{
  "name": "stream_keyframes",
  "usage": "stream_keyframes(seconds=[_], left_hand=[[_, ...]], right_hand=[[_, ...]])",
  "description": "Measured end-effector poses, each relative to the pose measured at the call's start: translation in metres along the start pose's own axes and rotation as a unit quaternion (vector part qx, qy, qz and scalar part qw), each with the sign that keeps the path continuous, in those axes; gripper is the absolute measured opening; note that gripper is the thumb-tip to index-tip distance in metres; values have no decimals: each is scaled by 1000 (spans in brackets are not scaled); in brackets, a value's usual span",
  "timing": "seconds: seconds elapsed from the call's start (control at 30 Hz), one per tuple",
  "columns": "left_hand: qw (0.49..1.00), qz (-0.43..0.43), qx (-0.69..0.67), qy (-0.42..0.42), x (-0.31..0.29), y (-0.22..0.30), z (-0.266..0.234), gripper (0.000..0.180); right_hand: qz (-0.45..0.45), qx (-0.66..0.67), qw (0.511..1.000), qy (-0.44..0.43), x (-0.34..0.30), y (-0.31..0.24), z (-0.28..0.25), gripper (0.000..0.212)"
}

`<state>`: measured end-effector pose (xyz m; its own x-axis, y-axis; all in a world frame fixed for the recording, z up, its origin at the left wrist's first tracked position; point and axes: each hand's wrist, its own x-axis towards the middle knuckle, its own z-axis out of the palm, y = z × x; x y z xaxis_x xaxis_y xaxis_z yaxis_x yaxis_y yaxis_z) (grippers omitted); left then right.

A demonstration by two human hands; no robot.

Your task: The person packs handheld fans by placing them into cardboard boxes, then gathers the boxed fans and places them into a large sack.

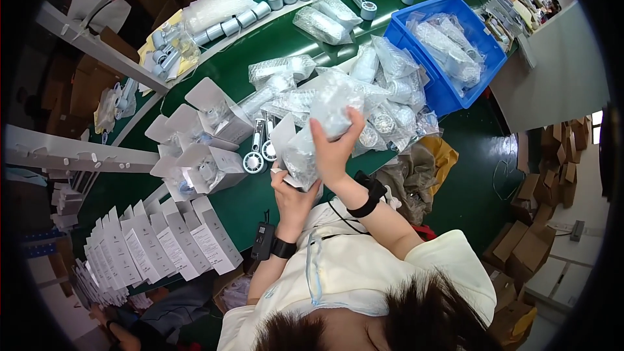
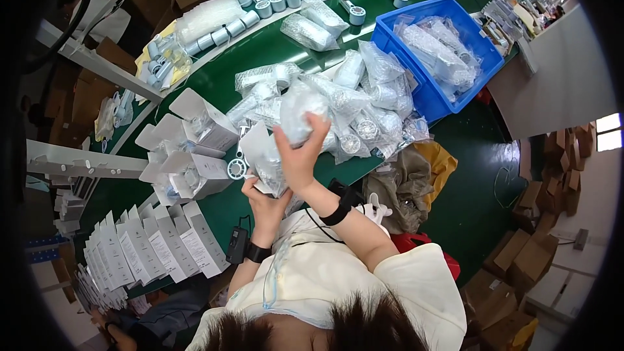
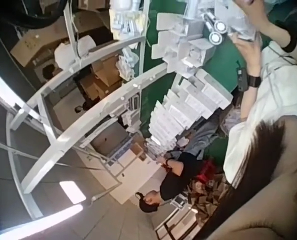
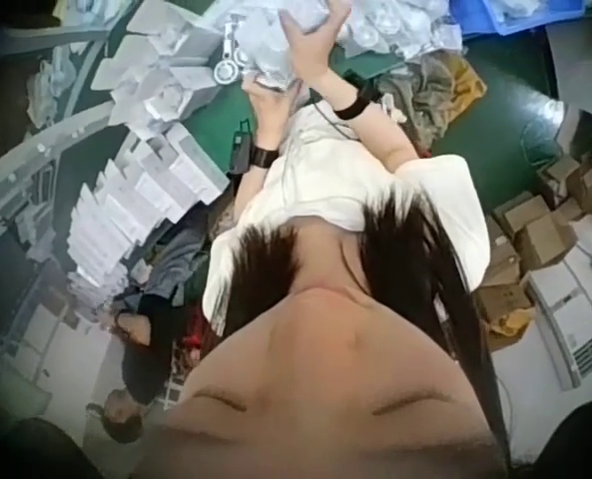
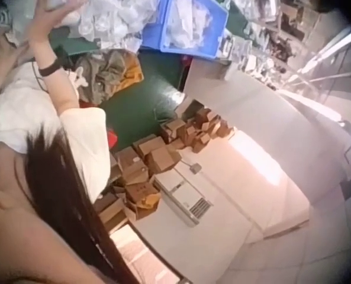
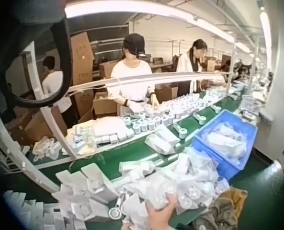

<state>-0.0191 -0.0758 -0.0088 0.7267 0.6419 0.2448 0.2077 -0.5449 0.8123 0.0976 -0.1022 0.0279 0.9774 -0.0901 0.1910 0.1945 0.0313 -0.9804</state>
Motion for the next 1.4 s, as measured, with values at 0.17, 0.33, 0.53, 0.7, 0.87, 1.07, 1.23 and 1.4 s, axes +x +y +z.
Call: stream_keyframes(seconds=[0.17,0.33,0.53,0.7,0.87,1.07,1.23,1.4], left_hand=[[998,38,-26,51,6,-1,15,74],[994,108,27,21,3,-47,17,79],[979,170,115,5,-13,-77,16,84],[997,63,27,30,-33,-76,-12,83],[990,130,9,58,-17,-39,-22,73],[990,73,117,7,-10,-5,-30,54],[996,20,82,38,-6,-7,-28,39],[996,-15,67,51,-7,-11,-31,39]], right_hand=[[-326,-185,889,-263,7,-11,-24,46],[-198,-190,952,-134,60,29,-113,28],[130,-473,820,294,181,223,-283,35],[328,-145,921,149,188,268,-290,25],[85,-289,929,216,171,253,-274,12],[-140,-274,903,299,169,158,-236,12],[-244,-132,923,266,154,51,-202,12],[-19,-102,922,-373,82,-36,-111,15]])
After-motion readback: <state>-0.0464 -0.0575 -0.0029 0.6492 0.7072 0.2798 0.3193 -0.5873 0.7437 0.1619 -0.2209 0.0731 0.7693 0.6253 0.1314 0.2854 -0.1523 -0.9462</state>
